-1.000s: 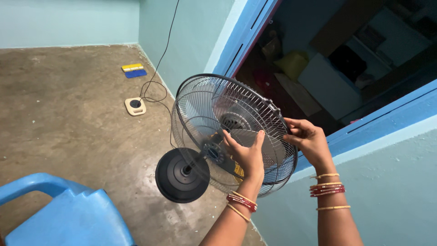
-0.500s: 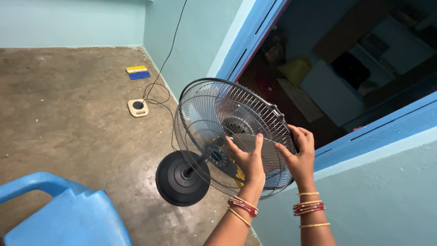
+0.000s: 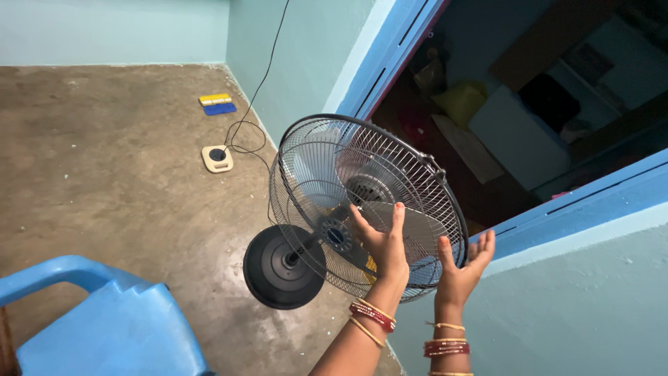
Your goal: The person assembles a stand fan by attaching the rear grill, tightening a securing ring, placing the fan blade onto the motor shaft, and then fitting the front grill.
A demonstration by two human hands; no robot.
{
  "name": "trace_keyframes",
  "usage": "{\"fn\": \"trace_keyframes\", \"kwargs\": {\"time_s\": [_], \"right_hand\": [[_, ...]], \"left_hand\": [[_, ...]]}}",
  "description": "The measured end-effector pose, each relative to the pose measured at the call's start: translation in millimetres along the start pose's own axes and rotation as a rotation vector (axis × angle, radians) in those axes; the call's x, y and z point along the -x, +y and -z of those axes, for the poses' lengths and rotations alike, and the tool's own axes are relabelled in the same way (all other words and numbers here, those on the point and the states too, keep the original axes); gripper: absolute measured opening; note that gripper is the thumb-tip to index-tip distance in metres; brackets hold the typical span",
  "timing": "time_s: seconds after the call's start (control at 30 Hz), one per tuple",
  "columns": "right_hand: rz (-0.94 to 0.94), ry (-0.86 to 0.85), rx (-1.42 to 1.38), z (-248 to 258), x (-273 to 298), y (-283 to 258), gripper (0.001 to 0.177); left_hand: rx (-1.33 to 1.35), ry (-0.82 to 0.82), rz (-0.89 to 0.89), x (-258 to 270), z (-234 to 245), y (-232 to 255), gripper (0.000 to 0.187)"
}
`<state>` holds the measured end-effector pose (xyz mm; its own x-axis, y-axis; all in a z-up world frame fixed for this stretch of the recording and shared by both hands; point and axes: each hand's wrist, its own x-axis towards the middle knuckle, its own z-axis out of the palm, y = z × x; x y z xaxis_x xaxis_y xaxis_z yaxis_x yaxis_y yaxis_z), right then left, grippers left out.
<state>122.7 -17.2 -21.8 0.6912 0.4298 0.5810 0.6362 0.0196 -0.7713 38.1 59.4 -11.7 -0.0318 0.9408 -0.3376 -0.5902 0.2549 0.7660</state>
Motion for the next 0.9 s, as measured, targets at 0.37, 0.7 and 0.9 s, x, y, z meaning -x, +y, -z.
{"fn": "trace_keyframes", "kwargs": {"time_s": [0.37,0.7,0.9], "right_hand": [[-0.799,0.392,-0.518,16,38,126,0.093],[-1.191,0.158,-0.887,-3,80,166,0.098],[-1.306,0.142,-0.904,4,71,147,0.089]], "left_hand": [[0.038,-0.042,0.075,1,4,8,0.106],[0.104,-0.048,-0.021,-4,6,-6,0.103],[0.119,-0.032,0.028,-7,5,-8,0.101]]}}
